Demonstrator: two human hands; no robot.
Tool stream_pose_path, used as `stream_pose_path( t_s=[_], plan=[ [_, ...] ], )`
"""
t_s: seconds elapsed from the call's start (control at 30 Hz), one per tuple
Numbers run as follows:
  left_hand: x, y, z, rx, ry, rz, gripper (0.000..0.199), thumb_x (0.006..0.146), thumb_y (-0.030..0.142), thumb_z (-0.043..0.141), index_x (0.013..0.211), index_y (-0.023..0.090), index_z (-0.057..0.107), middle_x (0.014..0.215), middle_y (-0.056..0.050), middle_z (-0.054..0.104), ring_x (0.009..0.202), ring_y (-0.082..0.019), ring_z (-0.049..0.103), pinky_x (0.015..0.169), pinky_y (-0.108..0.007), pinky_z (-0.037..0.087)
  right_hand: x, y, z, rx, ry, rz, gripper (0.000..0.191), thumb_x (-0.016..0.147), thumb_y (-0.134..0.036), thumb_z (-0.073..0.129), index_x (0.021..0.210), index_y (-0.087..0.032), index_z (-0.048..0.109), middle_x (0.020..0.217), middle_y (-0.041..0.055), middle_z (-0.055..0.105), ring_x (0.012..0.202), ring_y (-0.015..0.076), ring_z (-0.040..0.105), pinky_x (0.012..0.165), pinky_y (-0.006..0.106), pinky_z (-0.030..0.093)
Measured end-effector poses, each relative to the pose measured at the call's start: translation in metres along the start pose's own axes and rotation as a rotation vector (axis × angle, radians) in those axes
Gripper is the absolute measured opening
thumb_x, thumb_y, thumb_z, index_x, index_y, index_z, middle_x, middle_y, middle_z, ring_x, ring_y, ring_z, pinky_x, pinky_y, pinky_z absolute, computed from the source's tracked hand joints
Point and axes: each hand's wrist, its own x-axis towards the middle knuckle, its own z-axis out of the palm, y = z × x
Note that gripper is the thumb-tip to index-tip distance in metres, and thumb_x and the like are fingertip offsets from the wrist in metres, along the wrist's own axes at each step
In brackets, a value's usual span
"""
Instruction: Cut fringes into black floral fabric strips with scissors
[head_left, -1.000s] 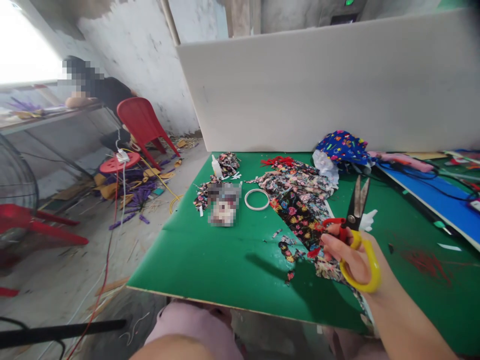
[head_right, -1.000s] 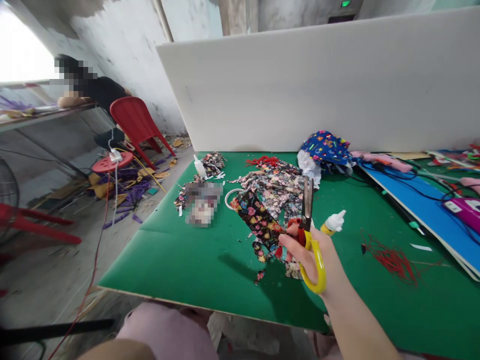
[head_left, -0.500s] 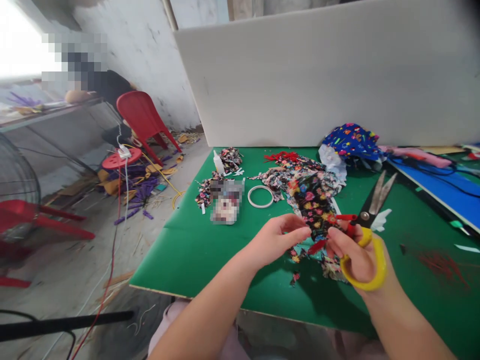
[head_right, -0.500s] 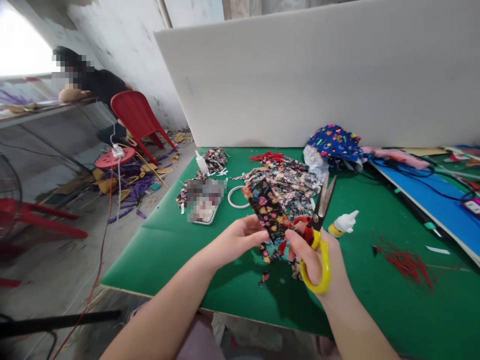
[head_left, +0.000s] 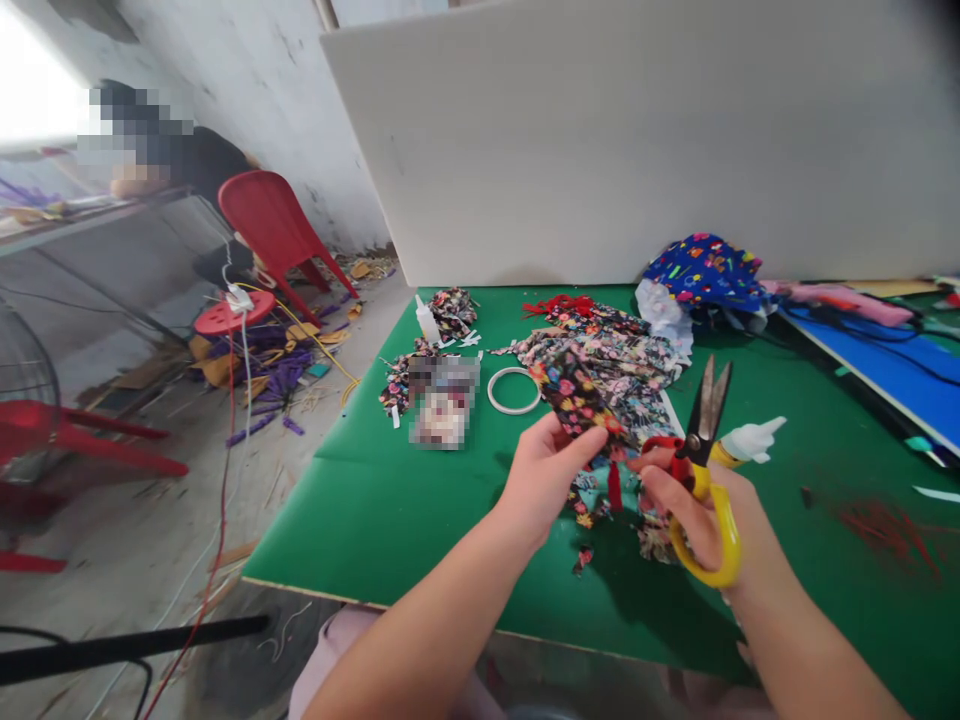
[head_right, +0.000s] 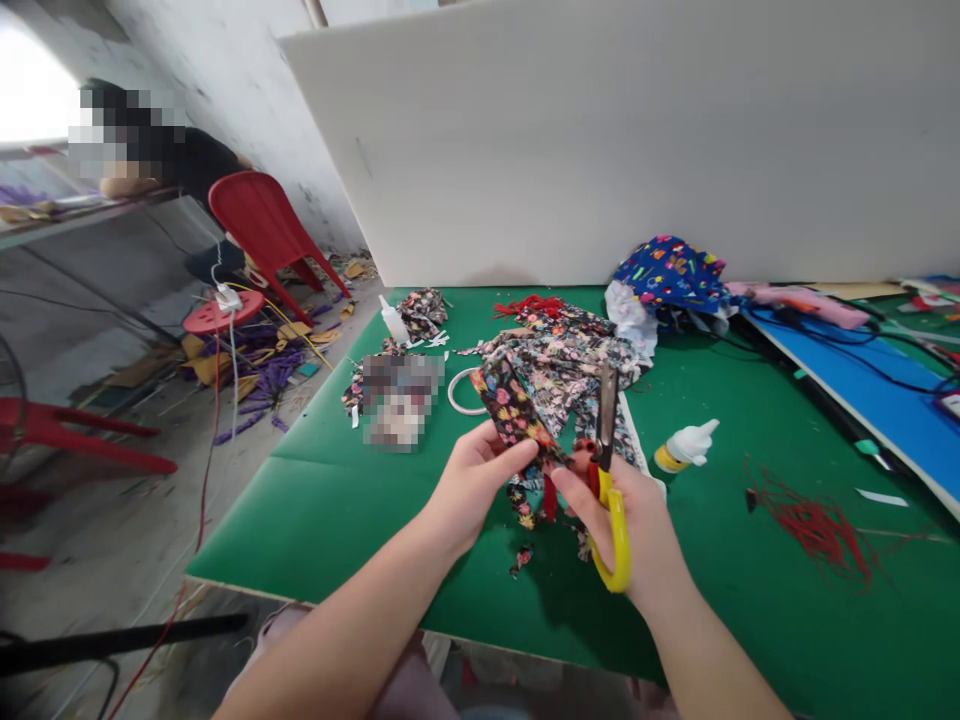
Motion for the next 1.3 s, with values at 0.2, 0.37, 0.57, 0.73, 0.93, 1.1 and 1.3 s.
stream_pose_path(
  t_s=[0.2,0.37,0.57,0.73,0.93,1.1,1.3],
  plan=[
    [0.024,0.014,-0.04,-0.031,0.179,0.16,0.019,0.08,0.027,0.065,0.098,0.02,0.064,0.098,-0.002,0.066,0.077,-0.012,0.061,0.066,-0.024,0.05,0.002,0.009,-0.036,-0.097,-0.273,0.058,0.031,0.074,-0.05,0.059,0.087,-0.022,0.062,0.071,0.0025,0.066,0.061,0.016,0.062,0.057,0.026,0.051],
    [0.029,0.033,-0.055,-0.063,0.25,0.271,0.012,0.078,0.022,0.067,0.089,0.021,0.065,0.09,0.003,0.064,0.072,-0.008,0.059,0.058,-0.018,0.049,0.005,0.029,-0.075,-0.684,-0.577,-0.05,0.019,0.075,-0.04,0.06,0.072,-0.022,0.055,0.071,0.001,0.061,0.062,0.0156,0.056,0.058,0.026,0.042],
    [0.025,0.043,-0.041,-0.024,0.296,0.288,0.011,0.072,0.02,0.071,0.082,0.02,0.067,0.084,0.002,0.066,0.07,-0.009,0.06,0.054,-0.018,0.051,0.003,0.044,-0.071,-0.806,-0.529,-0.144,0.013,0.071,-0.011,0.053,0.079,-0.021,0.052,0.09,0.0013,0.057,0.078,0.0133,0.053,0.064,0.022,0.037],
    [0.022,0.047,-0.034,-0.026,0.314,0.282,0.008,0.07,0.019,0.072,0.076,0.021,0.068,0.081,0.003,0.066,0.068,-0.009,0.059,0.049,-0.017,0.05,0.003,0.044,-0.058,-0.778,-0.564,-0.182,0.018,0.065,-0.004,0.052,0.07,-0.02,0.047,0.078,-0.0013,0.054,0.068,0.0107,0.05,0.058,0.02,0.033],
    [0.021,0.047,-0.033,0.02,0.322,0.291,0.011,0.069,0.021,0.074,0.078,0.024,0.068,0.084,0.003,0.065,0.068,-0.009,0.059,0.047,-0.016,0.048,0.012,0.028,-0.061,-0.753,-0.367,-0.196,0.019,0.064,-0.004,0.051,0.066,-0.021,0.043,0.07,-0.0025,0.051,0.061,0.0104,0.048,0.054,0.021,0.032],
    [0.021,0.047,-0.032,0.028,0.338,0.309,0.015,0.067,0.024,0.075,0.079,0.021,0.068,0.081,0.002,0.064,0.065,-0.009,0.058,0.046,-0.016,0.049,0.021,0.012,-0.069,-0.738,0.063,-0.222,0.015,0.072,-0.008,0.045,0.07,-0.022,0.04,0.075,0.0011,0.049,0.069,0.0143,0.05,0.061,0.025,0.036],
    [0.019,0.045,-0.029,0.051,0.318,0.306,0.016,0.067,0.024,0.075,0.081,0.02,0.068,0.085,0.001,0.067,0.069,-0.01,0.06,0.05,-0.017,0.05,0.028,0.012,-0.062,-0.69,0.459,-0.411,0.006,0.077,-0.016,0.049,0.077,-0.021,0.052,0.077,0.0025,0.052,0.072,0.0165,0.052,0.067,0.028,0.042]
  ],
)
